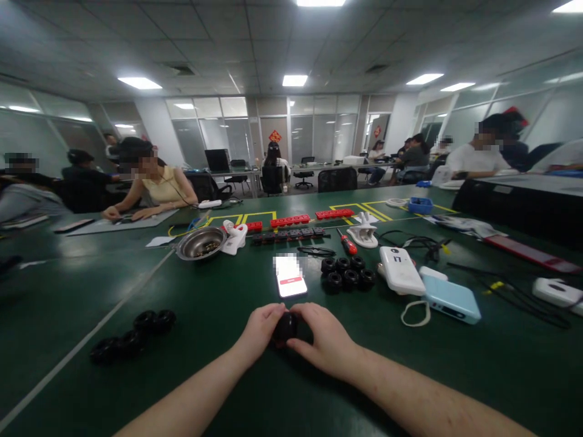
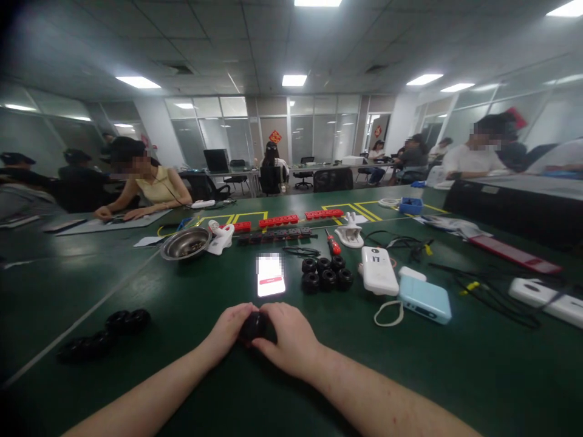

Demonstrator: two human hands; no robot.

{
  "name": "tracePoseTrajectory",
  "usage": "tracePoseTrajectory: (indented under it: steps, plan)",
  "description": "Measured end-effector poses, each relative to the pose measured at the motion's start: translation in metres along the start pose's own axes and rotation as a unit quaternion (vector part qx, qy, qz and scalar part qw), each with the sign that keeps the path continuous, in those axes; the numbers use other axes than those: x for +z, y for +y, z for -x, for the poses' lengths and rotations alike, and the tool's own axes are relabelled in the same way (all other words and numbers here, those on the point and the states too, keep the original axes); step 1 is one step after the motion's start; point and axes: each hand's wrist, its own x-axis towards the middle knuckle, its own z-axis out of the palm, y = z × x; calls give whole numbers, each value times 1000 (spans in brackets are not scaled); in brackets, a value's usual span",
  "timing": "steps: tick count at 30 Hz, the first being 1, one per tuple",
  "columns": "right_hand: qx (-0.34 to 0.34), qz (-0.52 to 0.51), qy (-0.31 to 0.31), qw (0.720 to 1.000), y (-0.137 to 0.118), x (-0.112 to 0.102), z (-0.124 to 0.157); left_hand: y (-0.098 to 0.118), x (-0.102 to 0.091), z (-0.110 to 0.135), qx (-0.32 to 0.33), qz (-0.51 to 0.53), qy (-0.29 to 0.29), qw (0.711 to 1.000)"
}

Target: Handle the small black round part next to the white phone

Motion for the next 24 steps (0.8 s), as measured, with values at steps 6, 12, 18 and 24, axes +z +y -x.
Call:
tracePoseTrajectory:
  steps: [6,12,18,24]
  plan:
    - [71,43,-18,996,-3,2,-3,-2,-1,1,20,5,-9,1000]
    - [7,45,-6,999,-7,6,-4,-9,-3,-6,8,45,7,999]
    - [107,11,-15,994,-3,2,-1,-3,1,1,14,33,22,999]
    - [114,36,-58,991,0,2,-2,-1,4,3,20,-8,20,1000]
